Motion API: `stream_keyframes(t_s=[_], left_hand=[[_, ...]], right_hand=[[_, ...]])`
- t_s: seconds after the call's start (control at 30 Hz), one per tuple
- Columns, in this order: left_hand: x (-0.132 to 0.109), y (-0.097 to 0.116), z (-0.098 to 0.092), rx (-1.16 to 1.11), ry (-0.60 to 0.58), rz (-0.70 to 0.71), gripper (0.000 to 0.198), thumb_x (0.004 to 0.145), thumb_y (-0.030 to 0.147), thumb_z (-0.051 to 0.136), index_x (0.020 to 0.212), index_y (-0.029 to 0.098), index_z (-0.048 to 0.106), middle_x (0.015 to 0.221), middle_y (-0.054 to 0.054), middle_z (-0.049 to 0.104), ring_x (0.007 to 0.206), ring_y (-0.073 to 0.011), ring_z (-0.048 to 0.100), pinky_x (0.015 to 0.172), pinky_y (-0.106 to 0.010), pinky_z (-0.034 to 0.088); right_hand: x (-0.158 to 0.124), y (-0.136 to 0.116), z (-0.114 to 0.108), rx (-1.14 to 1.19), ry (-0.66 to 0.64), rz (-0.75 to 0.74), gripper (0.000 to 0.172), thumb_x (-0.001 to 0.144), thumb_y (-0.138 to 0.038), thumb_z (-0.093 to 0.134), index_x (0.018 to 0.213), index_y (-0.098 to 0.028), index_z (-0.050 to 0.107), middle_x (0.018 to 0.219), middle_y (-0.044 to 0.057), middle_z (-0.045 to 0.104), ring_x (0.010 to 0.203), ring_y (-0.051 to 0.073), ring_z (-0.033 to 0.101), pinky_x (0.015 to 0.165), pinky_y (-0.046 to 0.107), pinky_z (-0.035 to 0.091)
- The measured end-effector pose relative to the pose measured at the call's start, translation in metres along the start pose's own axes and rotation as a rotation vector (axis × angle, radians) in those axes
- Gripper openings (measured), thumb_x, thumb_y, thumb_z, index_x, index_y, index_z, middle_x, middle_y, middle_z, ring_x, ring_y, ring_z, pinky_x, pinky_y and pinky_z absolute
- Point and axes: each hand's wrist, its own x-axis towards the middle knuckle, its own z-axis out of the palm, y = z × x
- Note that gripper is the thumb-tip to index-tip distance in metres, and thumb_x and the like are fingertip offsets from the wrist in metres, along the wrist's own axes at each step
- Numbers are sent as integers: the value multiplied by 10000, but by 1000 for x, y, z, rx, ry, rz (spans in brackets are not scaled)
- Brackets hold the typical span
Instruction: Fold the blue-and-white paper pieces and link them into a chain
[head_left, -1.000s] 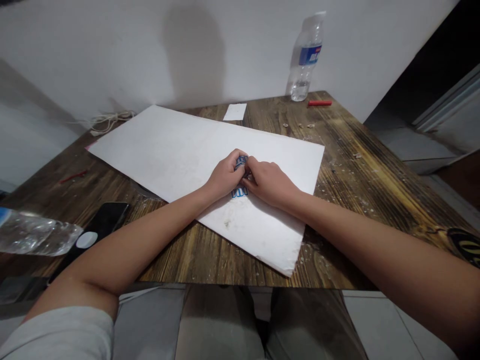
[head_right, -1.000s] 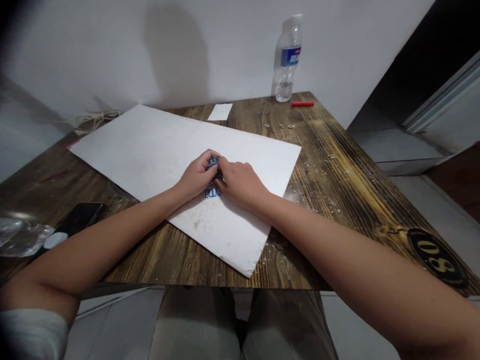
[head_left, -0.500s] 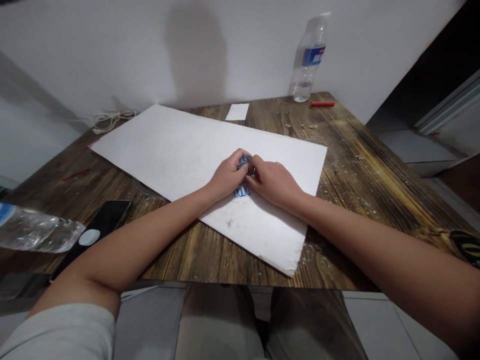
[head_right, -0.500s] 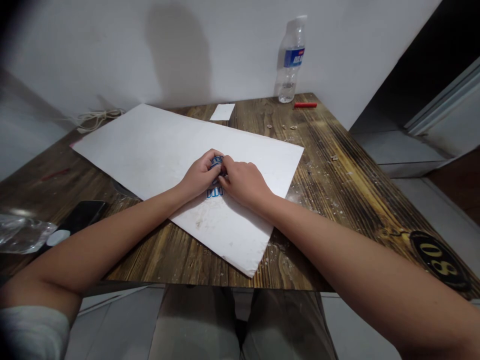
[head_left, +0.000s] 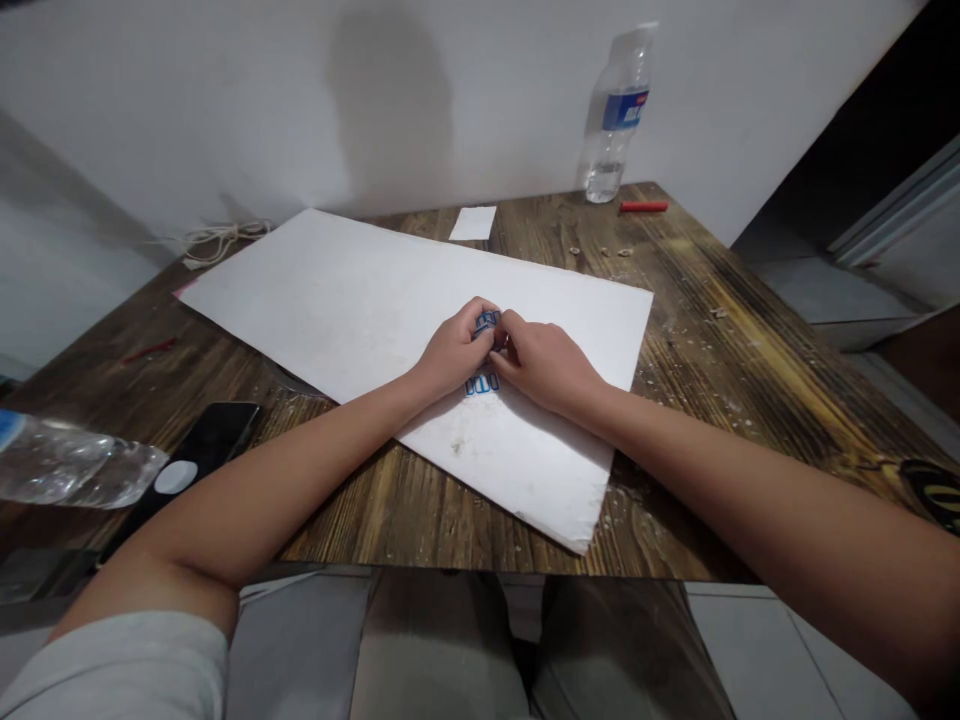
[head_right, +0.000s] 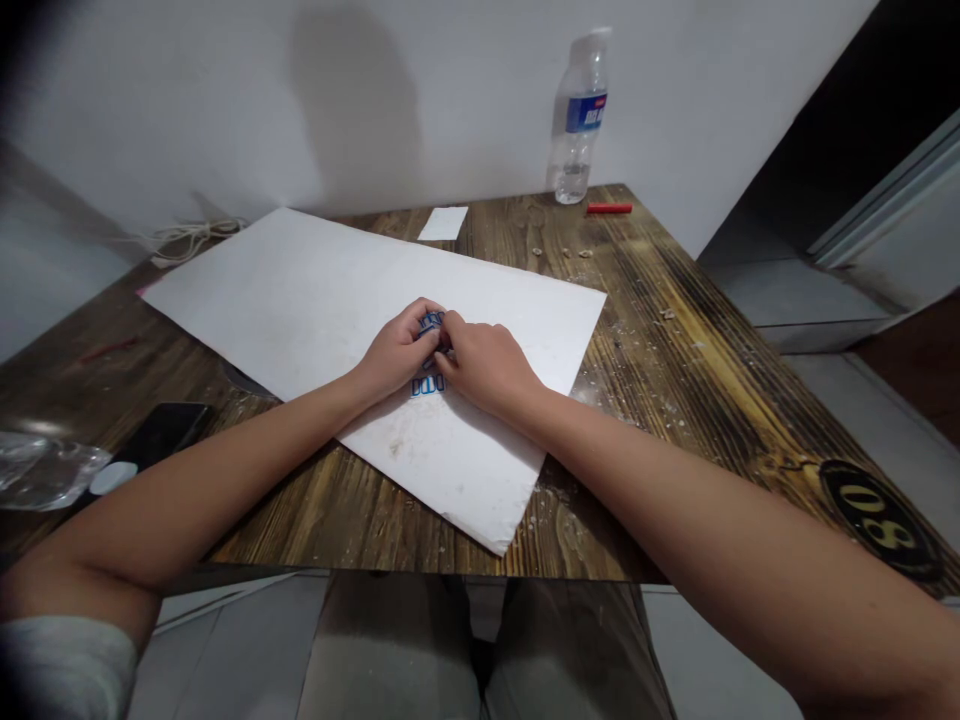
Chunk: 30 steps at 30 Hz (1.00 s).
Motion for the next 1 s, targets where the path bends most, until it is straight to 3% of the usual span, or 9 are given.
stream_keyframes(t_s=[1.0], left_hand=[[0,1,1,14,19,10,149,838,149,472,952,225,530,841,-1,580,798,-126,530,712,-273,427]], right_hand=[[0,0,0,8,-16,-24,176,871,-309,486,1007,-202,517,834,68,690,704,204,559,618,328,306]])
